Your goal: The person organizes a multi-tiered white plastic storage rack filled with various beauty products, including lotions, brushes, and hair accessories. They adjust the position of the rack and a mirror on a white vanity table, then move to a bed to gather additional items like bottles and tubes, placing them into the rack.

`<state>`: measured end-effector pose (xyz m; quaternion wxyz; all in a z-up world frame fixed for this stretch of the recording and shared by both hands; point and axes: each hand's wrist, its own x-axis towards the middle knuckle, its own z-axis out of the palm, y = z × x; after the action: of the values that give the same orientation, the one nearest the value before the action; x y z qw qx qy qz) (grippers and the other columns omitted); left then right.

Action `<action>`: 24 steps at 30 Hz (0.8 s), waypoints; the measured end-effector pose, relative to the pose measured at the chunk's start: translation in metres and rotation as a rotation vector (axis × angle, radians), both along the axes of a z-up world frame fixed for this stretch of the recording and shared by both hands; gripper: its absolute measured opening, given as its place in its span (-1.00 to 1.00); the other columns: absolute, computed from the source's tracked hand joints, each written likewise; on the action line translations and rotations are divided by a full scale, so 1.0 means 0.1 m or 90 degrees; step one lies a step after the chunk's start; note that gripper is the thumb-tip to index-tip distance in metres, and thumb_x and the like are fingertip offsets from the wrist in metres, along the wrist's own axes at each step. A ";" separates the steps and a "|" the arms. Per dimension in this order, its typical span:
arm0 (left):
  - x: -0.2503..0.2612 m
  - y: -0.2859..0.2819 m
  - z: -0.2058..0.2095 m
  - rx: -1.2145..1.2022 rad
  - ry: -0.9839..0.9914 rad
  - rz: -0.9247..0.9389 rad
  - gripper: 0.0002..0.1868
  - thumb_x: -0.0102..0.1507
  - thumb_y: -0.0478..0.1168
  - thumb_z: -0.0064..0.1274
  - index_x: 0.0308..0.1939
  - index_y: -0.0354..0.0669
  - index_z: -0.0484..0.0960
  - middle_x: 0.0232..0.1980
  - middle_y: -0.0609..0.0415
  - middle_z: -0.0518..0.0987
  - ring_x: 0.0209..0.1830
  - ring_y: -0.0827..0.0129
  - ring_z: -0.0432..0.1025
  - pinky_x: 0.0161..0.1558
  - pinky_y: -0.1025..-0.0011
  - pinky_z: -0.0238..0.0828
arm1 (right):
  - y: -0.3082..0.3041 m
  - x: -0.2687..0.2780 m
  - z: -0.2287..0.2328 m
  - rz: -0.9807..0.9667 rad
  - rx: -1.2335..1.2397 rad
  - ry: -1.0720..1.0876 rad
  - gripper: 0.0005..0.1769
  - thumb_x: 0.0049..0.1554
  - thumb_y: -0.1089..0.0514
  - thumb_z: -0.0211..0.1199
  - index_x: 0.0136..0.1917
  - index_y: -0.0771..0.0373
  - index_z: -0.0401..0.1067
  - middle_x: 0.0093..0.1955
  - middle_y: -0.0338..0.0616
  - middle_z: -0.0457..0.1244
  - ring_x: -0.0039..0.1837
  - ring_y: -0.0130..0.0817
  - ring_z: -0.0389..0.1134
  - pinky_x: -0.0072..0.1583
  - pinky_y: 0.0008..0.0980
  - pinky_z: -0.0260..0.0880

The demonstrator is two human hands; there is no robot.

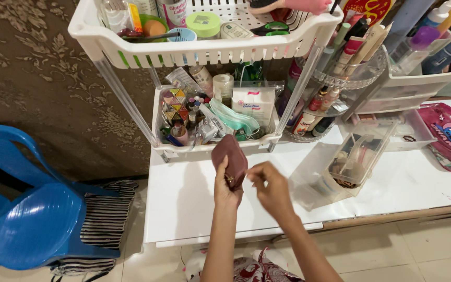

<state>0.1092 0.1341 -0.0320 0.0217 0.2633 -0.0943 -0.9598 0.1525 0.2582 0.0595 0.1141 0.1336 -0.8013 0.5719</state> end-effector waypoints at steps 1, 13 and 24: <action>0.01 -0.01 0.00 0.016 0.016 0.002 -0.42 0.12 -0.10 0.32 0.16 -0.23 0.53 -0.02 0.01 0.68 -0.12 0.28 0.61 -0.06 0.37 0.60 | -0.04 0.07 0.03 0.017 0.013 0.050 -0.90 0.11 0.43 0.28 -0.08 0.37 0.47 -0.09 -0.15 0.40 -0.15 -0.48 0.43 -0.09 -0.47 0.47; 0.24 0.09 0.55 0.058 0.107 -0.093 -0.63 0.14 -0.08 0.33 -0.17 -0.23 0.57 -0.27 0.04 0.61 -0.36 0.35 0.53 -0.19 0.34 0.59 | 0.01 -0.09 0.18 0.013 -0.039 0.064 -0.86 0.09 0.48 0.31 -0.08 0.36 0.53 -0.09 -0.11 0.36 -0.11 -0.40 0.44 -0.03 -0.44 0.49; 0.21 -0.13 0.37 0.205 0.137 -0.012 -0.64 0.23 0.00 0.39 -0.05 -0.06 0.63 -0.09 0.15 0.66 -0.10 0.42 0.57 -0.13 0.44 0.48 | -0.22 0.02 0.17 0.107 0.096 0.141 -0.81 0.02 0.48 0.33 -0.11 0.29 0.51 -0.12 -0.12 0.38 -0.06 -0.25 0.46 -0.01 -0.37 0.47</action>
<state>0.1298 0.1209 0.0053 -0.0194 0.1585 0.0609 -0.9853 0.1548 0.2357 0.0767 0.1430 0.2709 -0.8103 0.4996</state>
